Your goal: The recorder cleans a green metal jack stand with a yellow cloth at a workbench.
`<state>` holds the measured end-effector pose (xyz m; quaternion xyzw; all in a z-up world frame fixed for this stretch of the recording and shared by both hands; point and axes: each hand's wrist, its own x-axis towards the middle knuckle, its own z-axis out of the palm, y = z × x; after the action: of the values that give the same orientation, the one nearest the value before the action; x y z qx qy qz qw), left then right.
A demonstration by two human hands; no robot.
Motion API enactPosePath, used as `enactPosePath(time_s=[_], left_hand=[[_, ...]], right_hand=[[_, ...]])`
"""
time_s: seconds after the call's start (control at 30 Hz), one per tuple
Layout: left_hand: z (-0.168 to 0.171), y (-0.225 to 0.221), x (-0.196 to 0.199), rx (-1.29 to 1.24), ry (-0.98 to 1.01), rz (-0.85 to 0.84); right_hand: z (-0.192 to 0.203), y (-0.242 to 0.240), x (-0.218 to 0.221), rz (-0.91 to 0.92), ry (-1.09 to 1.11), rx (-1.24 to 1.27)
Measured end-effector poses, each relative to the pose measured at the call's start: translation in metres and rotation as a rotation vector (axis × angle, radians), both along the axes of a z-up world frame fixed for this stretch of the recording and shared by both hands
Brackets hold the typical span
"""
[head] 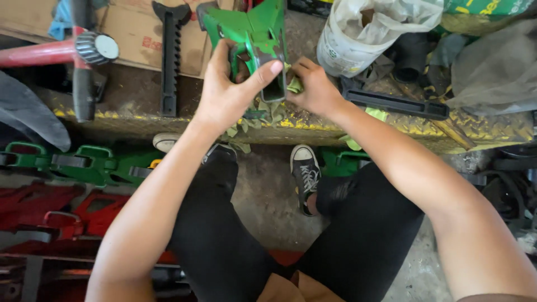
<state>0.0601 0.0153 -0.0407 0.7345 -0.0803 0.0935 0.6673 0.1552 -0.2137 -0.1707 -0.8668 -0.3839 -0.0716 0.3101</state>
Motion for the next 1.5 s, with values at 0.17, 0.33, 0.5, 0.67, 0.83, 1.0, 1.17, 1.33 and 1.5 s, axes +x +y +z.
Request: enactPosePath(time_s=[0.17, 0.33, 0.5, 0.67, 0.83, 1.0, 1.17, 1.33, 1.5], left_hand=[[-0.012, 0.001, 0.002, 0.103, -0.027, 0.1], [-0.012, -0.005, 0.015, -0.029, -0.011, 0.166], [-0.014, -0.003, 0.017, -0.1, 0.052, 0.219], [-0.011, 0.005, 0.017, -0.246, 0.102, 0.102], [-0.013, 0.007, 0.023, -0.185, 0.166, 0.096], [-0.007, 0.005, 0.021, -0.312, 0.137, 0.07], [0.0, 0.003, 0.017, -0.185, 0.216, 0.141], [0.002, 0.005, 0.012, -0.183, 0.215, 0.11], [0.005, 0.006, 0.011, -0.191, 0.225, 0.083]], right_hand=[[0.033, 0.012, -0.022, 0.038, 0.0, 0.055], [0.056, 0.016, -0.04, 0.173, -0.209, 0.079], [0.092, 0.027, -0.05, 0.285, -0.485, 0.117], [0.116, 0.023, -0.052, 0.361, -0.721, 0.139], [0.087, 0.027, -0.044, 0.177, -0.64, 0.323], [0.091, 0.042, -0.055, 0.039, -0.424, 0.413], [0.085, 0.06, -0.049, -0.216, -0.154, 0.579], [0.065, 0.069, -0.034, -0.258, -0.054, 0.608], [0.075, 0.063, -0.04, -0.246, 0.169, 0.67]])
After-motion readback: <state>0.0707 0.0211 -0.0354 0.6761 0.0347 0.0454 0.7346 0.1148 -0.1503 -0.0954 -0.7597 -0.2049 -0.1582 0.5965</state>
